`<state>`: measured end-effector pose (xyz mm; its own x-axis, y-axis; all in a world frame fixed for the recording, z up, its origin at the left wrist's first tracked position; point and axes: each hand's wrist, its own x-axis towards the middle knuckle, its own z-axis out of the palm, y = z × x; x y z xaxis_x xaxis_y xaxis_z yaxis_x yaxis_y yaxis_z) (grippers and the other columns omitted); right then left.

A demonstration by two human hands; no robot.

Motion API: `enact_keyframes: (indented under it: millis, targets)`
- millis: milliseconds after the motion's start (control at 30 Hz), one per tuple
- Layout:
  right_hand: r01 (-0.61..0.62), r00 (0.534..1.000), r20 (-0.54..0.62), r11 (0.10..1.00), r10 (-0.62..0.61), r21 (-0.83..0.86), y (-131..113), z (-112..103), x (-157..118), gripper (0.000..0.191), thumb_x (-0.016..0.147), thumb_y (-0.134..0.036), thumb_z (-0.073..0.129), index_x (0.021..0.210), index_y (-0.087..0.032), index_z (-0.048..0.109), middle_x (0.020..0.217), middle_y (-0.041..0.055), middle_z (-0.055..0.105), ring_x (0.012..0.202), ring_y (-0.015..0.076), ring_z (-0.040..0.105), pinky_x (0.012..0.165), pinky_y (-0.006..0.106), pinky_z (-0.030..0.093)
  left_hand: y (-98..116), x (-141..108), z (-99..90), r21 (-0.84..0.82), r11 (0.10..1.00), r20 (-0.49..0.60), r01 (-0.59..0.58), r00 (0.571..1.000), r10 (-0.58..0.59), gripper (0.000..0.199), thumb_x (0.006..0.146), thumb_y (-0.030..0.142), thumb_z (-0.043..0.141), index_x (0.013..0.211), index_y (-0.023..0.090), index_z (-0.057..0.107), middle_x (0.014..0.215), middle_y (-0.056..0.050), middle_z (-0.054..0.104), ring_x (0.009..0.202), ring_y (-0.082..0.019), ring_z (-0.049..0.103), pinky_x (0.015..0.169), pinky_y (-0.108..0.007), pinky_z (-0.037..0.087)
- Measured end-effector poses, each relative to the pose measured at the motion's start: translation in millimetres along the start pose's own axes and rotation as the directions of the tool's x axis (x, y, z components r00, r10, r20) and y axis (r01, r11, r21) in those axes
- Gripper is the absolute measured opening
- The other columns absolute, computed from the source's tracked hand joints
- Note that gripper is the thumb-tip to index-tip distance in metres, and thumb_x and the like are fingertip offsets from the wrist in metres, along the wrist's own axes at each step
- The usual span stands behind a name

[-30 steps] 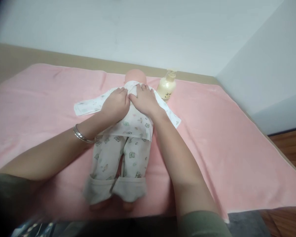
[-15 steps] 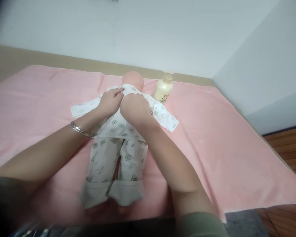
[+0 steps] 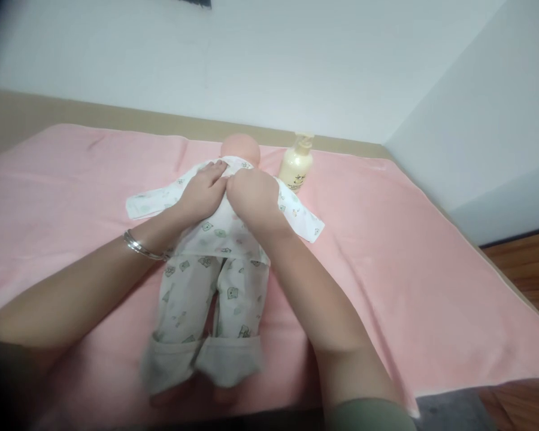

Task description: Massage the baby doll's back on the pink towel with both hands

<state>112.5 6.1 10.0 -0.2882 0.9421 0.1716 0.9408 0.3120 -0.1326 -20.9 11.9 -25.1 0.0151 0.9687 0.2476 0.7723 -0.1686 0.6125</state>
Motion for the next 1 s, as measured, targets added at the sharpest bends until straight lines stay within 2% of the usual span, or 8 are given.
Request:
enact_keyframes:
  millis: [100,200,300,400,633,800,1000]
  targets:
    - [0.035,0.999,0.003,0.996,-0.035,-0.083,-8.4,-3.1,-6.0,0.039,0.102,-0.022,0.037,0.087,-0.015,0.073,0.086,0.0204,0.074,0.083,0.0325,0.073,0.074,0.045,0.057,-8.2,5.1,4.4,-0.076,0.997,-0.011,0.012,1.0,-0.013,0.061,0.1,0.03,0.037,0.155,0.012,0.056,0.167,-0.011,0.048,0.162,-0.029,0.039,0.14,-0.052,0.024]
    - [0.012,1.0,-0.013,1.0,-0.012,0.001,-3.6,0.0,-1.4,0.039,0.101,-0.023,0.037,0.089,-0.014,0.073,0.091,0.0209,0.075,0.089,0.0336,0.073,0.079,0.046,0.058,-10.4,4.7,6.8,-0.086,0.996,-0.04,0.008,0.999,-0.011,0.062,0.099,0.031,0.04,0.154,0.011,0.057,0.167,-0.012,0.049,0.162,-0.03,0.04,0.14,-0.051,0.025]
    - [0.003,0.998,-0.064,0.982,0.009,0.188,8.6,9.4,9.3,0.042,0.099,-0.028,0.037,0.115,-0.011,0.072,0.123,0.0212,0.076,0.116,0.0358,0.071,0.098,0.048,0.058,-11.9,4.0,9.5,-0.086,0.996,-0.064,0.0,0.998,-0.006,0.061,0.098,0.033,0.042,0.153,0.014,0.059,0.165,-0.011,0.051,0.161,-0.029,0.042,0.14,-0.05,0.025]
    - [0.029,0.994,-0.109,0.961,0.001,0.274,15.7,18.7,17.0,0.052,0.098,-0.03,0.035,0.135,-0.007,0.064,0.145,0.0212,0.067,0.136,0.0353,0.061,0.117,0.05,0.049,-14.3,4.9,12.2,-0.08,0.997,-0.087,-0.003,0.996,-0.004,0.059,0.098,0.033,0.043,0.151,0.017,0.061,0.164,-0.01,0.053,0.16,-0.028,0.043,0.14,-0.049,0.026]
    - [0.036,0.993,-0.118,0.948,0.002,0.315,14.9,24.9,19.1,0.053,0.098,-0.029,0.036,0.136,-0.004,0.063,0.145,0.0229,0.066,0.138,0.0363,0.059,0.121,0.053,0.045,-11.1,3.9,7.8,-0.092,0.996,-0.048,0.01,0.999,-0.015,0.061,0.097,0.032,0.043,0.153,0.013,0.058,0.166,-0.012,0.05,0.162,-0.029,0.04,0.14,-0.049,0.024]
    - [0.044,0.99,-0.143,0.946,0.002,0.321,16.7,28.0,20.8,0.046,0.099,-0.028,0.038,0.127,-0.006,0.067,0.136,0.0218,0.07,0.13,0.0361,0.064,0.119,0.053,0.047,-4.2,1.1,2.7,-0.082,0.996,-0.026,0.031,0.999,-0.033,0.062,0.097,0.03,0.042,0.155,0.011,0.056,0.168,-0.012,0.048,0.162,-0.028,0.039,0.141,-0.048,0.023]
    - [0.036,0.992,-0.128,0.954,0.003,0.299,17.0,27.3,20.5,0.045,0.1,-0.029,0.037,0.127,-0.007,0.065,0.134,0.0216,0.07,0.126,0.0376,0.065,0.115,0.053,0.049,6.4,-12.2,1.3,0.026,1.0,-0.08,0.011,0.997,-0.009,0.057,0.099,0.026,0.038,0.148,0.011,0.062,0.16,-0.012,0.057,0.153,-0.03,0.051,0.134,-0.048,0.038]
